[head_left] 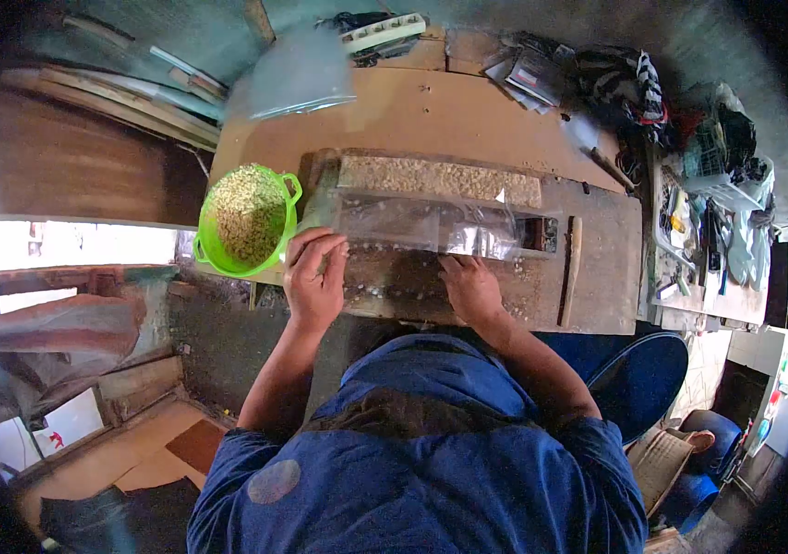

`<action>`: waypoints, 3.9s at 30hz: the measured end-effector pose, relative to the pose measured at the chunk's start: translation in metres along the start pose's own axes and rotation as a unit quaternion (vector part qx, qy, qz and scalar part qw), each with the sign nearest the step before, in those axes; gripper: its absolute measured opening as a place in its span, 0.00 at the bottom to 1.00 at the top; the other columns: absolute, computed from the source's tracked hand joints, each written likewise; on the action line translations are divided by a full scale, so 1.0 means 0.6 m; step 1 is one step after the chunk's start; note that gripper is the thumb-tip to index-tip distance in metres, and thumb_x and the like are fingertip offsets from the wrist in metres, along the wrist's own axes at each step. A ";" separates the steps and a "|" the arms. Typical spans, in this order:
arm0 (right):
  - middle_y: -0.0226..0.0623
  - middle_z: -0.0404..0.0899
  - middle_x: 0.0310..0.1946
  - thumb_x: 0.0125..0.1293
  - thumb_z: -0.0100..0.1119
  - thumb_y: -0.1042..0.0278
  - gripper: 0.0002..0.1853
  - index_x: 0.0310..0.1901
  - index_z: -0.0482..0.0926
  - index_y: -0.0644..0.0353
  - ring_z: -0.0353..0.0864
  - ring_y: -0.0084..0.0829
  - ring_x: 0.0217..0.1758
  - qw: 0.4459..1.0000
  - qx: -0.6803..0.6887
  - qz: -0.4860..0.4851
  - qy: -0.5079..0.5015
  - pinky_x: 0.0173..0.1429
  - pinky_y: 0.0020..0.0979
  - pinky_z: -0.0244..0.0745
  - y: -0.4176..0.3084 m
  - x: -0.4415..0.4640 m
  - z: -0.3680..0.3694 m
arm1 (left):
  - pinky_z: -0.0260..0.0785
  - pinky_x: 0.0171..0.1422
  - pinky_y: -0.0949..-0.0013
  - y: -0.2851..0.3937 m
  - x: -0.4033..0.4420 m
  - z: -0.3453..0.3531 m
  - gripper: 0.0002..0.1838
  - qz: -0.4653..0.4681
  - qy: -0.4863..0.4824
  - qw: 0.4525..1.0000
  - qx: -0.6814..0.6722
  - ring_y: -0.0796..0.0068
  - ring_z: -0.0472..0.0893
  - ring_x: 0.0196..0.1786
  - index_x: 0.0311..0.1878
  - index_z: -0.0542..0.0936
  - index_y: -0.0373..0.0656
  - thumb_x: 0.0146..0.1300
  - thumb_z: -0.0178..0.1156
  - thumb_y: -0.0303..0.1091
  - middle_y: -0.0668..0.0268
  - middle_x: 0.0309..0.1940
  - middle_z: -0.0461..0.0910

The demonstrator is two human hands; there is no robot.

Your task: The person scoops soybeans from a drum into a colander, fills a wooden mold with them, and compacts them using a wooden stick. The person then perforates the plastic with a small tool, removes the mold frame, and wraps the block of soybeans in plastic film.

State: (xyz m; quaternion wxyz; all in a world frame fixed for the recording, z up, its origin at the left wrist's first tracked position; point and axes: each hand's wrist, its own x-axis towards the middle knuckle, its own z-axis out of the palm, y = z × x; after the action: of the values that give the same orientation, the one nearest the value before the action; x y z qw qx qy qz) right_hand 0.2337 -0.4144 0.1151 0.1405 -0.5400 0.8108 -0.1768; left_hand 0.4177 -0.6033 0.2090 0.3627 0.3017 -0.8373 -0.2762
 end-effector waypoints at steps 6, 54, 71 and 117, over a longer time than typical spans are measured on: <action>0.41 0.80 0.45 0.68 0.56 0.67 0.11 0.49 0.80 0.57 0.80 0.47 0.49 0.999 -0.044 0.020 0.003 0.49 0.45 0.80 -0.002 0.002 -0.006 | 0.73 0.55 0.62 0.002 -0.003 0.000 0.06 0.000 -0.003 1.000 -0.003 0.59 0.80 0.49 0.42 0.84 0.40 0.61 0.67 0.25 0.59 0.45 0.81; 0.47 0.75 0.48 0.58 0.56 0.73 0.18 0.52 0.74 0.58 0.77 0.50 0.54 0.976 -0.123 0.165 0.071 0.51 0.47 0.80 0.123 -0.095 -0.060 | 0.72 0.61 0.58 -0.071 -0.069 0.019 0.05 0.018 -0.087 0.996 0.022 0.55 0.79 0.59 0.39 0.84 0.41 0.60 0.67 0.26 0.60 0.47 0.81; 0.49 0.77 0.46 0.64 0.55 0.70 0.14 0.52 0.73 0.60 0.82 0.51 0.46 0.972 -0.113 0.202 0.028 0.43 0.46 0.83 0.093 -0.076 -0.072 | 0.68 0.59 0.52 -0.067 -0.138 0.048 0.16 -0.009 -0.049 0.989 0.138 0.53 0.77 0.53 0.48 0.81 0.47 0.56 0.70 0.34 0.61 0.48 0.77; 0.57 0.80 0.37 0.64 0.57 0.69 0.12 0.44 0.73 0.68 0.81 0.60 0.38 0.988 0.012 0.150 0.029 0.40 0.51 0.77 0.041 -0.042 -0.159 | 0.70 0.44 0.52 0.022 -0.018 0.133 0.04 0.043 -0.143 0.989 0.001 0.51 0.78 0.40 0.39 0.74 0.43 0.66 0.60 0.30 0.58 0.34 0.77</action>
State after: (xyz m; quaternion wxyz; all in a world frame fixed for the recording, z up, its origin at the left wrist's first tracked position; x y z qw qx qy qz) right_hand 0.1828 -0.3696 0.1907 0.1479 -0.4054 0.8842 -0.1789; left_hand 0.3580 -0.5678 0.1669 0.2507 0.2236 -0.8929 -0.2997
